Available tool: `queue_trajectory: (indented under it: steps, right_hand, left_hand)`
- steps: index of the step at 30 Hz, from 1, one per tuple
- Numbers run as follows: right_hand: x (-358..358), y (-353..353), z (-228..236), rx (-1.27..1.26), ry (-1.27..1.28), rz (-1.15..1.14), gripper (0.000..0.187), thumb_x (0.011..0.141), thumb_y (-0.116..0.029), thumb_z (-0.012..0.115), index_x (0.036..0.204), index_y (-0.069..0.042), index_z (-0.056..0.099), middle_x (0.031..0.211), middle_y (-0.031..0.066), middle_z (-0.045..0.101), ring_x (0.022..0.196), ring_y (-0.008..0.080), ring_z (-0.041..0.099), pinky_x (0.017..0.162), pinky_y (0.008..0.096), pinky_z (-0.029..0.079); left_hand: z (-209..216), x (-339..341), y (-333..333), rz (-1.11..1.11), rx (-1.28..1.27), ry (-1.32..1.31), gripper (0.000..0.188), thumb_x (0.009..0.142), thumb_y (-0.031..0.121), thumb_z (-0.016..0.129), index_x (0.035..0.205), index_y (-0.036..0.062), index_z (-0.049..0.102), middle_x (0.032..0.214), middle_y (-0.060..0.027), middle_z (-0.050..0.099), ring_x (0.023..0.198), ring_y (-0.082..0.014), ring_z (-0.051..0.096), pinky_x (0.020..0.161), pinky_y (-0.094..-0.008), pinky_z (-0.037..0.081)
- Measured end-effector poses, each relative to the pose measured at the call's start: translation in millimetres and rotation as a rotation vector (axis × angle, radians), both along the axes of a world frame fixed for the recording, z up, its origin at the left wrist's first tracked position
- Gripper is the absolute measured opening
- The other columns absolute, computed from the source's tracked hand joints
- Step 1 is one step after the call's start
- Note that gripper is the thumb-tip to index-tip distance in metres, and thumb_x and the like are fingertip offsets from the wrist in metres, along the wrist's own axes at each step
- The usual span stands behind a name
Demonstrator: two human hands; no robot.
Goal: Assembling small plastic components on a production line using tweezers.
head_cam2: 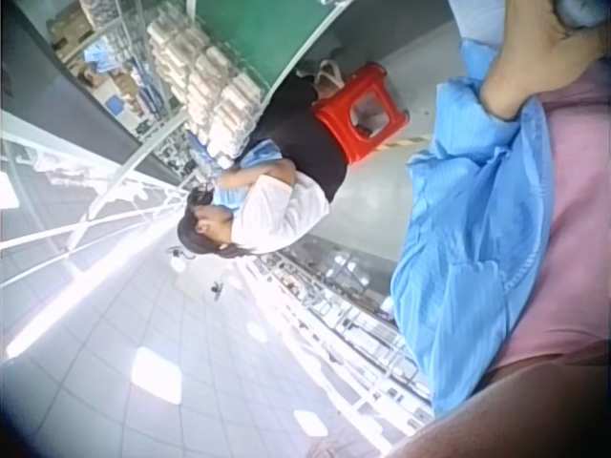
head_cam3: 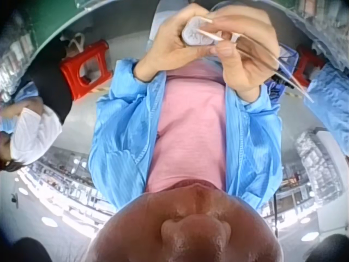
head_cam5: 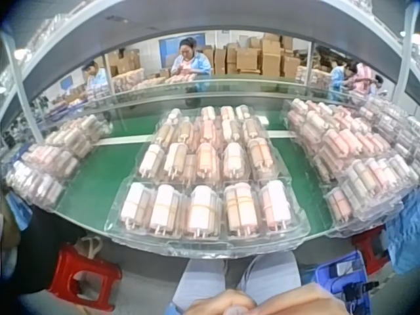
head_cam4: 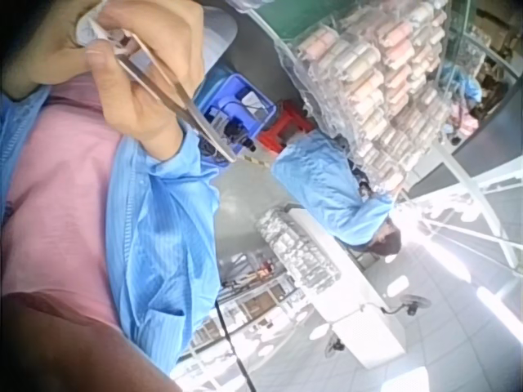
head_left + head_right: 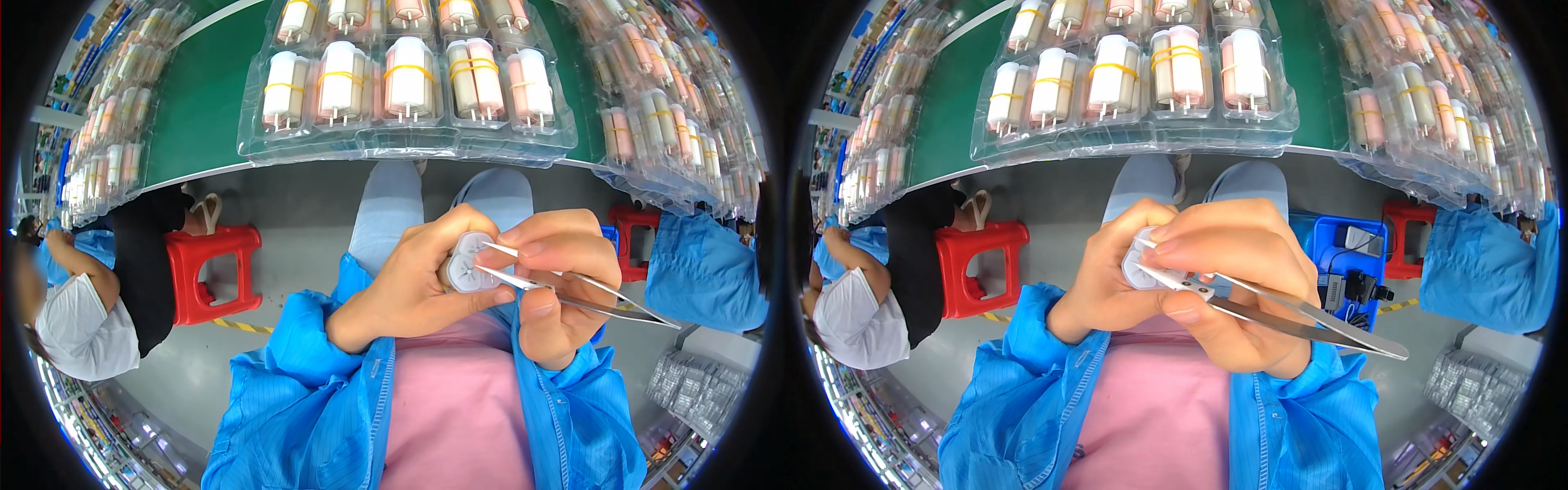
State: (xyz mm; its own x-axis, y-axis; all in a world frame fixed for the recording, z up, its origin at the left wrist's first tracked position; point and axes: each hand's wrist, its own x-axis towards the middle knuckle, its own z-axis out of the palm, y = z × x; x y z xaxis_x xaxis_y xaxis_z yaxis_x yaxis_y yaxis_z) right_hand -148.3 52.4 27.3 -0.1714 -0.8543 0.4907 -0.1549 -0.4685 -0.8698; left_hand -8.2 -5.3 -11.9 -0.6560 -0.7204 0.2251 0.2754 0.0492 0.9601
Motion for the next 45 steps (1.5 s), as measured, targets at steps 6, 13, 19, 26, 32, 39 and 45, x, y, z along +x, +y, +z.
queue_trajectory:
  steps: [6,13,19,26,32,39,45]
  right_hand:
    - [0,-8,-1,-0.12,0.157,0.037,0.029,0.078,-0.023,0.075,0.097,-0.003,0.066,0.094,0.0137,0.066,0.077,0.0236,0.064,0.062,0.0291,0.052]
    - [1,-8,-4,-0.238,0.164,0.025,0.03,0.078,-0.025,0.075,0.094,-0.002,0.066,0.089,0.0142,0.067,0.063,0.0209,0.061,0.052,0.027,0.046]
    - [-5,-2,-8,-0.026,-0.019,-0.107,0.025,0.082,-0.017,0.069,0.098,0.001,0.062,0.093,0.0147,0.065,0.082,0.0194,0.059,0.066,0.0272,0.048]
    - [-11,-6,-16,-0.002,-0.098,-0.079,0.02,0.081,-0.009,0.066,0.097,0.003,0.063,0.092,0.0151,0.063,0.084,0.0201,0.058,0.07,0.0289,0.047]
    - [-12,-1,-10,0.06,-0.021,-0.028,0.015,0.078,-0.006,0.069,0.09,0.002,0.067,0.09,0.0151,0.064,0.081,0.0204,0.06,0.069,0.0293,0.048]
    - [-11,-4,-12,0.047,0.029,-0.01,0.014,0.077,-0.003,0.07,0.09,0.001,0.067,0.086,0.0141,0.066,0.075,0.02,0.062,0.065,0.0282,0.048]
    - [-12,-5,-12,0.043,0.065,0.01,0.014,0.078,-0.003,0.07,0.09,0.001,0.066,0.085,0.014,0.066,0.075,0.0201,0.062,0.065,0.0278,0.049]
  left_hand:
    - [1,0,2,-0.044,0.136,0.058,0.036,0.074,0.01,0.077,0.099,0.004,0.053,0.081,-0.0083,0.062,0.071,-0.0172,0.062,0.06,-0.0283,0.045]
    - [0,3,-5,0.032,-0.139,-0.065,0.035,0.074,0.007,0.075,0.101,0.0037,0.052,0.083,-0.0065,0.058,0.072,-0.0154,0.058,0.061,-0.0276,0.045]
    - [4,4,0,0.048,0.014,-0.027,0.046,0.076,0.005,0.069,0.117,0.0017,0.049,0.109,-0.0116,0.055,0.104,-0.0176,0.054,0.086,-0.0306,0.043]
    - [-13,-9,2,0.148,-0.168,0.011,0.052,0.076,-0.002,0.071,0.117,0.001,0.04,0.107,-0.0152,0.056,0.104,-0.0216,0.058,0.084,-0.0334,0.05]
    - [-4,-7,5,0.123,0.025,-0.016,0.053,0.075,-0.005,0.071,0.115,0.0012,0.038,0.101,-0.014,0.056,0.095,-0.0218,0.061,0.08,-0.0303,0.051]
    - [-5,-3,-1,0.157,-0.239,-0.155,0.045,0.075,0.005,0.075,0.115,-0.0014,0.055,0.099,-0.0094,0.056,0.089,-0.0163,0.057,0.075,-0.027,0.046]
    - [-6,-3,-1,0.178,-0.282,-0.142,0.046,0.075,0.005,0.074,0.116,-0.0009,0.054,0.097,-0.01,0.056,0.086,-0.017,0.057,0.072,-0.0272,0.046]
